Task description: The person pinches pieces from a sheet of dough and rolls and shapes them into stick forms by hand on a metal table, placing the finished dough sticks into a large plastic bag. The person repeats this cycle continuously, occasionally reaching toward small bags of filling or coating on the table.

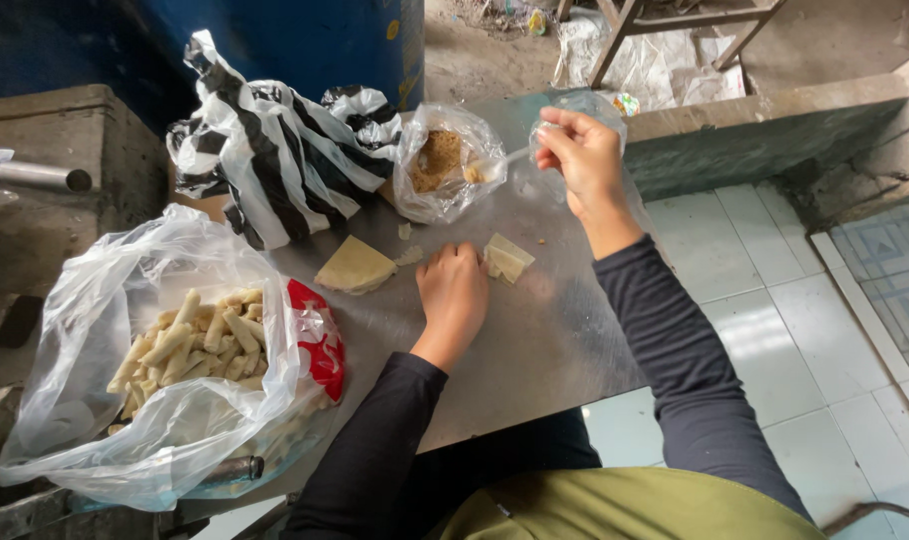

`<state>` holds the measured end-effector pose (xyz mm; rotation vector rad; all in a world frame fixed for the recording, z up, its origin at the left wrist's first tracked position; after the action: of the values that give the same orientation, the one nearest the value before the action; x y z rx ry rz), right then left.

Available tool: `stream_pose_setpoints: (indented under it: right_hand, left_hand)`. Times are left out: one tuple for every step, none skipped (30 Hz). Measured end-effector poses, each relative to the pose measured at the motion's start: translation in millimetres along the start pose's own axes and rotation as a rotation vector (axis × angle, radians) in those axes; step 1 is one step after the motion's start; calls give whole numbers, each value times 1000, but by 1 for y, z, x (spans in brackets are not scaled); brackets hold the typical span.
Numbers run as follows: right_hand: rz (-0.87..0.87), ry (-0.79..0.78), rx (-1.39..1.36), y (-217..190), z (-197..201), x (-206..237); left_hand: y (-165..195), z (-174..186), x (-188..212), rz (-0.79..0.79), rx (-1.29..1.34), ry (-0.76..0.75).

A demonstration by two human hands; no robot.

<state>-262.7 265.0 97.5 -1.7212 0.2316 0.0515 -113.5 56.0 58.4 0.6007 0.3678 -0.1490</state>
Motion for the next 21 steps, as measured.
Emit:
stream_pose_setpoints:
  right_hand:
    - [-4,-11,5,0,9,13]
    - [-7,-23,11,1,16,25]
    - [-9,-16,38,2,22,37]
    - [-11,-11,66,4,27,50]
    - [-15,-6,92,7,31,63]
    - [1,-3,92,7,33,75]
    - [19,-1,91,7,34,86]
    - [35,2,89,7,34,96]
    - [69,9,125,4,35,104]
    - [103,16,161,0,34,112]
    - [136,24,196,-4,32,119]
    - [200,14,236,-11,29,127]
    - [264,3,277,-19,25,134]
    - [328,-7,318,-27,21,143]
    - [402,-29,369,-36,15,152]
    - [477,-53,421,-44,9,161]
    - [552,-79,473,-53,4,169]
    - [642,-92,558,-62,-1,177]
    - [732,-107,644,-70,-6,186]
    - [821,-123,729,-77,-12,193]
    - [899,-154,744,-83,-15,200]
  left_hand:
    - [1,2,0,5,21,11]
    - [2,4,0,10,41,24]
    - [2,6,0,16,62,39]
    - [4,8,-1,22,90,38]
    - [4,10,-1,30,115,35]
    - [5,12,-1,38,140,33]
    - [5,14,-2,42,192,28]
    - [5,16,-2,46,242,22]
    - [5,18,-3,48,293,17]
    - [4,20,-4,70,314,12]
    - [3,21,-5,92,335,5]
    - [3,22,-5,113,357,-2]
    - [2,22,-6,136,368,-14]
    - [1,21,-5,161,379,-28]
    - [-1,21,-5,183,389,-44]
    - [-1,20,-4,196,401,-53]
    - [-2,20,-4,211,412,-62]
    - [-2,19,-3,225,423,-72]
    - [-2,19,-3,220,440,-65]
    - [-2,20,-3,216,458,-56]
    - [-2,19,-3,211,477,-50]
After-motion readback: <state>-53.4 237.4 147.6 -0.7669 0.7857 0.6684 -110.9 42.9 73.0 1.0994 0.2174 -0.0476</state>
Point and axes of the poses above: each hand's wrist, its own x-axis away from the middle knuckle, its own z-axis out of the back of the hand, y = z × x, the point moved 9 cm from there along -x, towards the middle knuckle, and after that the axes turned 2 degrees about -x, right-handed, at the moved point
